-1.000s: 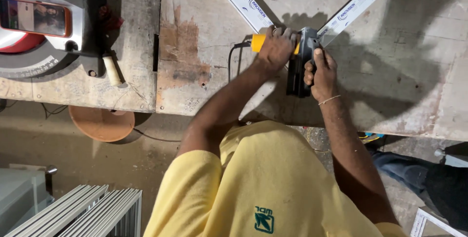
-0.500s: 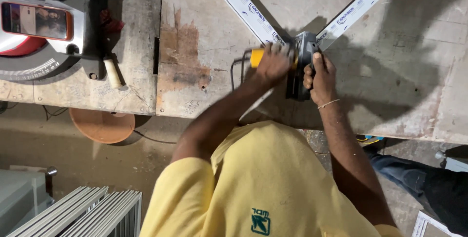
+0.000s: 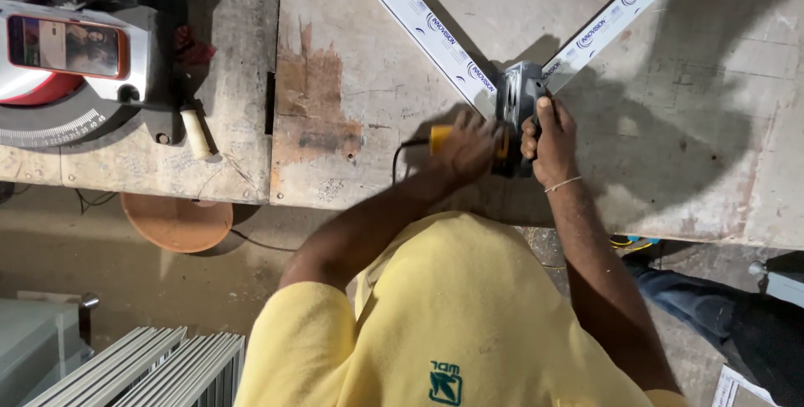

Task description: Assembling window frames using a pneumatic stapler.

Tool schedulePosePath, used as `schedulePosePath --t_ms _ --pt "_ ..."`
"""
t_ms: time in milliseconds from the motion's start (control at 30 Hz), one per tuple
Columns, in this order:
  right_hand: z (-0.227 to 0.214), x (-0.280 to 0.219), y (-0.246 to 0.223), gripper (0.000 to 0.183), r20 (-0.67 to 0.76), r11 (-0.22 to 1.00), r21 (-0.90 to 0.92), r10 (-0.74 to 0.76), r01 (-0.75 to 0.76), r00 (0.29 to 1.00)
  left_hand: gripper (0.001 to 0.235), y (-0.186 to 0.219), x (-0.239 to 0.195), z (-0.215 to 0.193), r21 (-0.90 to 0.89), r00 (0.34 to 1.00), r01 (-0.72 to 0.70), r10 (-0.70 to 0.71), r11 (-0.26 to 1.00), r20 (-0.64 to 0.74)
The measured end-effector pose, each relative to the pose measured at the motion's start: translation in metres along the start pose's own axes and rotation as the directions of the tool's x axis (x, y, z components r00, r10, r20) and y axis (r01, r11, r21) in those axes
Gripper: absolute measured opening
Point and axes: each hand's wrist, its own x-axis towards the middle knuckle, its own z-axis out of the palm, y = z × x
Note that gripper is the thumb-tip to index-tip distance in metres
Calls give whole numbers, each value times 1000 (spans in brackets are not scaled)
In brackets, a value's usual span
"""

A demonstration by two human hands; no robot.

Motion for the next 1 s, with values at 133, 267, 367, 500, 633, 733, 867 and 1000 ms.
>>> schedulePosePath --t_ms 133,267,367,500,633,733,867,1000 --pt "2 0 0 28 -15 1000 -2 15 -15 1000 49 -22 41 -26 6 996 84 -84 996 -11" --pt "2 0 -2 28 -12 1000 -3 10 -10 1000 44 -32 62 -39 48 989 145 -146 988 12" --pt "4 -3 -3 29 -17 1000 -12 4 -5 1000 52 -18 37 -36 33 995 93 -94 995 42" --pt "7 -4 -5 30 -39 1000 -6 8 -8 999 67 1 -5 -17 29 999 -21 20 999 42" --pt "6 -8 2 32 -64 1000 11 24 -24 998 78 -9 7 -27 39 984 -77 69 996 162" --pt "18 -31 -2 35 -68 996 -77 -44 38 997 80 -28 30 -65 44 998 43 -45 998 43" --pt "-2 -76 0 42 -153 993 -107 -74 58 986 91 -66 36 -111 43 932 101 -109 994 345" --pt "-68 -115 38 33 -257 973 -224 -110 52 960 80 -177 75 -64 601 438 -161 603 783 -667"
